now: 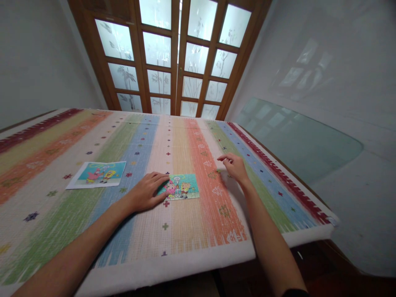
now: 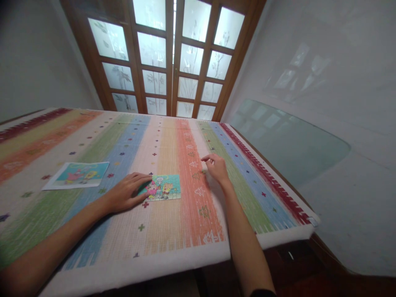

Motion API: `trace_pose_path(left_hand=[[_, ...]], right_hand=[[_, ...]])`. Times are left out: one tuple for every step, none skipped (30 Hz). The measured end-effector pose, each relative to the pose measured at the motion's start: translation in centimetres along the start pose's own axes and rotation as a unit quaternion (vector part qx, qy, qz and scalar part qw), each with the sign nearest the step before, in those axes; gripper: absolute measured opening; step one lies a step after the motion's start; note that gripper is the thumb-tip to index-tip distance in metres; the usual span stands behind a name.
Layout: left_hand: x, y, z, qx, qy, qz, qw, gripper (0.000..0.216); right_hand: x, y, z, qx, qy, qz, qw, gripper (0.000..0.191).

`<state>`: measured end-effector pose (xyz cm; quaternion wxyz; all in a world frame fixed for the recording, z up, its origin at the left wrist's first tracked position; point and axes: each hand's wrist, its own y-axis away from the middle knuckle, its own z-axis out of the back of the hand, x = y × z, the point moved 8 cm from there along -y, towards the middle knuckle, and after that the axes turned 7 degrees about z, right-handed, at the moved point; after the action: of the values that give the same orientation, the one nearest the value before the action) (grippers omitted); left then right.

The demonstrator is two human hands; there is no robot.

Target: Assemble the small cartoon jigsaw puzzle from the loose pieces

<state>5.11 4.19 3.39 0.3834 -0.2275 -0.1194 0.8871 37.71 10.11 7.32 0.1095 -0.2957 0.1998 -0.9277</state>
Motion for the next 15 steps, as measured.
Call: trace_pose_path(left_hand=[[0.0,0.0,0.0,-0.001,0.0,0.0,1.0,0.041],[0.1,0.0,-0.1,-0.001,0.0,0.0,1.0,0.042],[0.1,0.0,-0.1,-0.001,0.0,-0.001,1.0,0.042],[0.2,0.0,-0.1,-0.001,-0.001,0.0,1.0,0.042],[0.2,0.1,-0.1,-0.002,-0.001,0.001,1.0,0.042],[0.2,0.1,-0.1,-0.002,-0.001,0.003,1.0,0.041],[0.3,0.1,-0.1,-0.002,0.0,0.004,1.0,0.041],[0.3,0.1,-0.1,-0.003,0.001,0.005,1.0,0.041],[0.3,0.0,-0.1,-0.003,0.004,0.006,1.0,0.041],[0.2,0.0,0.0,-0.003,0.006,0.007,1.0,0.04],[0.2,0.0,0.0,-0.003,0.008,0.008,1.0,0.04],[0.2,0.0,0.0,-0.003,0.01,0.009,1.0,0.04],[0.1,0.0,0.1,-0.003,0.011,0.008,1.0,0.039],[0.1,0.0,0.1,-0.004,0.011,0.007,1.0,0.039],[0.1,0.0,0.2,-0.006,0.009,0.005,1.0,0.039]], right_hand=[[-0.8,0.2,0.1,0.021,0.018,-0.011,1.0,0.034],[-1.5,0.4,0.1,0.036,0.028,-0.017,0.999,0.034],[-2.0,0.6,0.1,0.053,0.035,-0.021,0.998,0.033],[-2.4,0.8,-0.1,0.069,0.039,-0.023,0.997,0.031],[-2.6,1.0,-0.3,0.083,0.041,-0.023,0.995,0.029],[-2.8,1.1,-0.5,0.096,0.043,-0.024,0.994,0.027],[-2.9,1.3,-0.8,0.108,0.046,-0.024,0.993,0.026],[-3.0,1.4,-1.0,0.117,0.048,-0.024,0.992,0.026],[-3.0,1.4,-1.2,0.124,0.05,-0.023,0.991,0.026],[-3.0,1.4,-1.4,0.129,0.051,-0.021,0.99,0.027],[-3.0,1.5,-1.7,0.135,0.054,-0.019,0.989,0.027],[-3.0,1.5,-1.9,0.143,0.057,-0.016,0.988,0.027],[-3.1,1.5,-2.1,0.15,0.06,-0.014,0.987,0.026],[-3.1,1.5,-2.2,0.157,0.064,-0.012,0.985,0.025],[-3.2,1.6,-2.4,0.163,0.066,-0.012,0.984,0.023]])
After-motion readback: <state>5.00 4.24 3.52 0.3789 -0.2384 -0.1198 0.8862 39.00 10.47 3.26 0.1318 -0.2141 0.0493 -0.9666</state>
